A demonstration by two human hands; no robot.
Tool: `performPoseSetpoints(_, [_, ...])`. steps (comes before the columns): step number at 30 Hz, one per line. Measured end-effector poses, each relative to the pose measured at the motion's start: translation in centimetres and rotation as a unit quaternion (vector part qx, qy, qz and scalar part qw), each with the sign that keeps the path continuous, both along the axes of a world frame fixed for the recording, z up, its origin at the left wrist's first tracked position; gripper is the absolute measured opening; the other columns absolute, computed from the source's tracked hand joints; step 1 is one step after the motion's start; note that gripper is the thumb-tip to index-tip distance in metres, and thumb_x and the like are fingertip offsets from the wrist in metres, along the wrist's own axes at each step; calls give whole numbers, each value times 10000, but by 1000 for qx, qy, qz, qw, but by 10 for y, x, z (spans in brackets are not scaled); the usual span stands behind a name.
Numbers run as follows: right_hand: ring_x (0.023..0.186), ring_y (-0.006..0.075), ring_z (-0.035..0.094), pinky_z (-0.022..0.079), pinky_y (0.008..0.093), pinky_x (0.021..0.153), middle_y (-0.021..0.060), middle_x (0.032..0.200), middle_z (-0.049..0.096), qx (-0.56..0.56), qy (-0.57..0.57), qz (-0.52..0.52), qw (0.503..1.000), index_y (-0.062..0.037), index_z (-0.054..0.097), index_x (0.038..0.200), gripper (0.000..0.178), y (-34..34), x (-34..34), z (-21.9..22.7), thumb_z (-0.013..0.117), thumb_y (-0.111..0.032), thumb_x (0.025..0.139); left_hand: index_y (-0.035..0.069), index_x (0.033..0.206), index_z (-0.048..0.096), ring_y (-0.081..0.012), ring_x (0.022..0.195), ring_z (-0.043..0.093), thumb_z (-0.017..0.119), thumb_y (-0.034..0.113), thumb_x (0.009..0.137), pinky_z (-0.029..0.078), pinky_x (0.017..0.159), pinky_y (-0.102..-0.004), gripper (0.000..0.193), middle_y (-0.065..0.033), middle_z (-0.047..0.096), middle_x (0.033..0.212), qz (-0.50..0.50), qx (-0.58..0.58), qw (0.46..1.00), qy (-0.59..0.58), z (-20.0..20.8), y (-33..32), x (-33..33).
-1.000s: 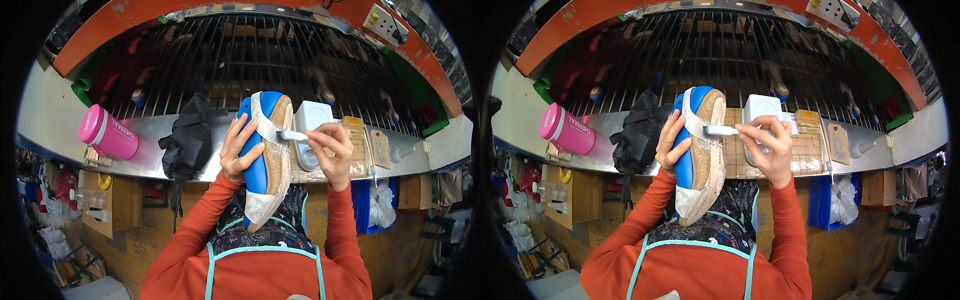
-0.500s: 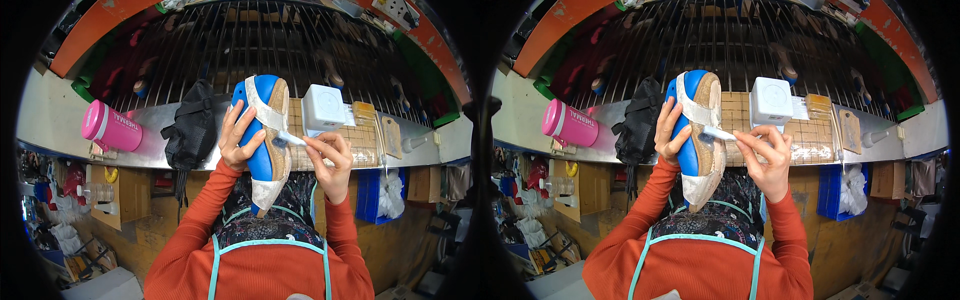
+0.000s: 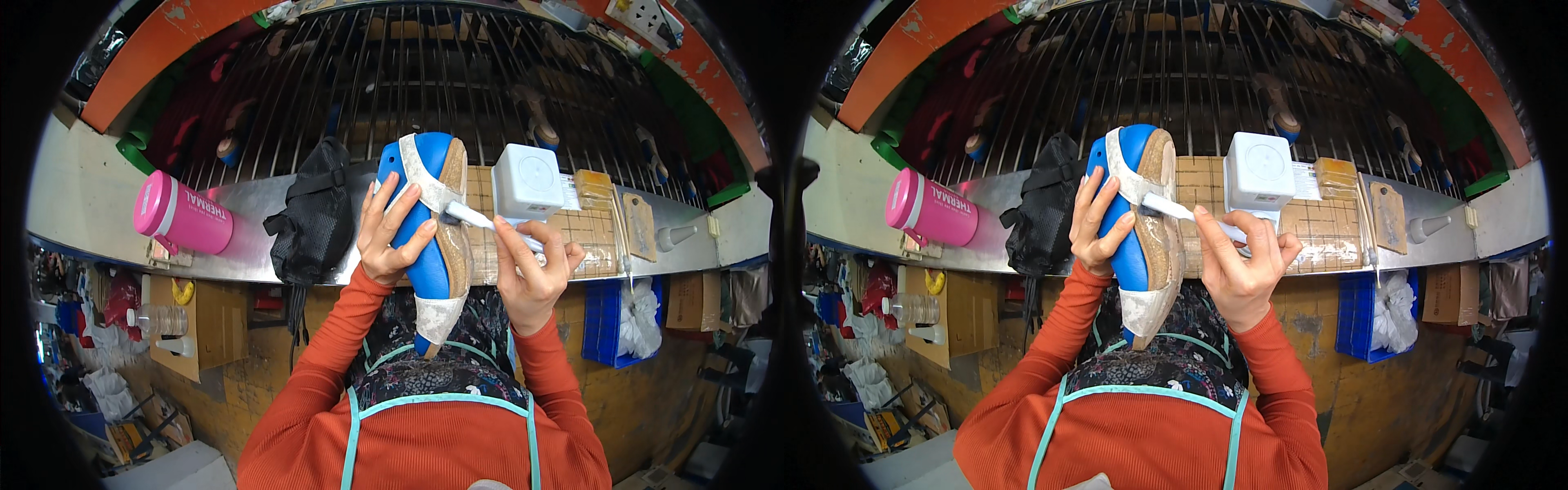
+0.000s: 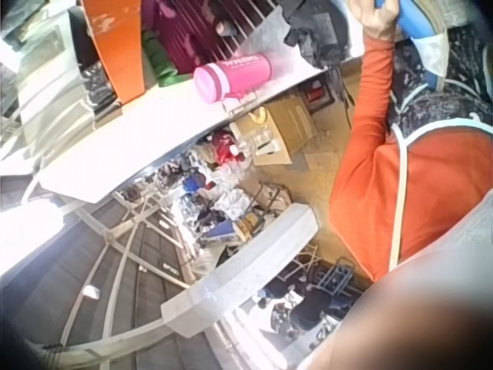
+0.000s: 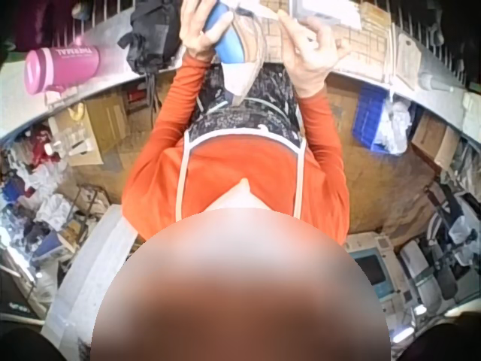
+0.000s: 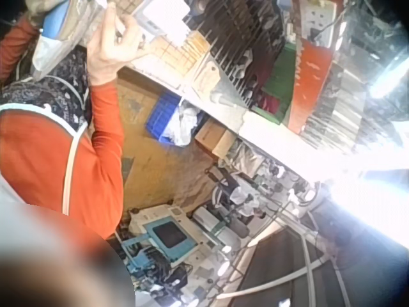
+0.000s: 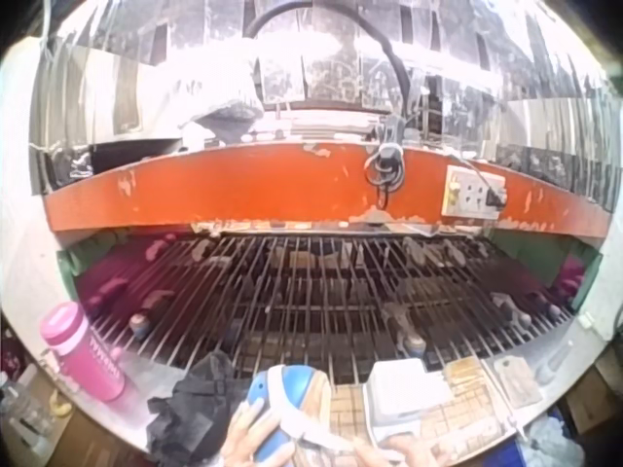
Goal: The person applies glue to the sole of a blue shoe using a small brush. They repeatedly dip the brush into a container and spread the adhesive along the edges and surface of the sole, then place the shoe on a drying rack and repeat the process on another shoe.
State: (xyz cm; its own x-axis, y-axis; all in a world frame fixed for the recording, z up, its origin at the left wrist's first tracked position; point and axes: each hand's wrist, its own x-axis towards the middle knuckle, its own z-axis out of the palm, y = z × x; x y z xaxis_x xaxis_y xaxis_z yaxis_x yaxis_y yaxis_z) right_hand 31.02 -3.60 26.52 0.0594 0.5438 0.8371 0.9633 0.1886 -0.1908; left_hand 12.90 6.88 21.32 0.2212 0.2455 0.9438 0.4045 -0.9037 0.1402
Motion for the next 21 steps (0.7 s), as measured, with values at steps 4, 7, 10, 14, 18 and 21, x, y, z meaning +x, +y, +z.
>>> performPoseSetpoints(4, [711,115,519,253,320,733,-19,884,591,18,4,2,1000,-221,755,1032,359,2,-1,0,815,-127,691,268,1137,589,-433,1181,569,716,151,800,422,991,-596,379,-128,623,1265,-4,1,1000,-3,0,1,0])
performPoseSetpoints(7, [722,117,525,257,322,735,-14,875,596,27,32,36,998,-208,757,1019,331,5,-1,2,807,-122,703,264,1139,586,-435,1184,566,708,155,809,420,994,-601,369,-133,618,1271,-12,1,1000,-16,-1,2,0])
performPoseSetpoints(10, [732,118,531,262,322,732,-11,856,605,-19,57,76,995,-192,759,1001,288,4,4,8,791,-120,725,257,1140,583,-436,1191,560,695,151,821,420,995,-603,354,-139,611,1279,-17,3,1000,-26,-1,2,0])
performPoseSetpoints(14, [732,117,539,267,315,723,-15,843,621,-97,84,128,983,-173,760,988,243,1,13,17,768,-117,752,248,1130,584,-438,1201,552,677,131,838,423,993,-603,327,-147,601,1289,-20,7,999,-33,1,4,-2])
performPoseSetpoints(18, [726,117,547,270,310,715,-17,847,632,-133,98,157,974,-161,762,976,221,-3,18,21,758,-112,761,246,1124,588,-443,1203,549,688,138,834,421,995,-605,325,-148,603,1284,-16,11,999,-38,3,6,-2])
performPoseSetpoints(21, [729,116,554,277,309,715,-11,843,631,-153,121,162,967,-152,765,968,216,-7,19,20,760,-112,756,243,1131,592,-448,1208,543,705,151,823,418,1002,-603,341,-153,598,1293,-9,17,999,-36,5,6,-3])
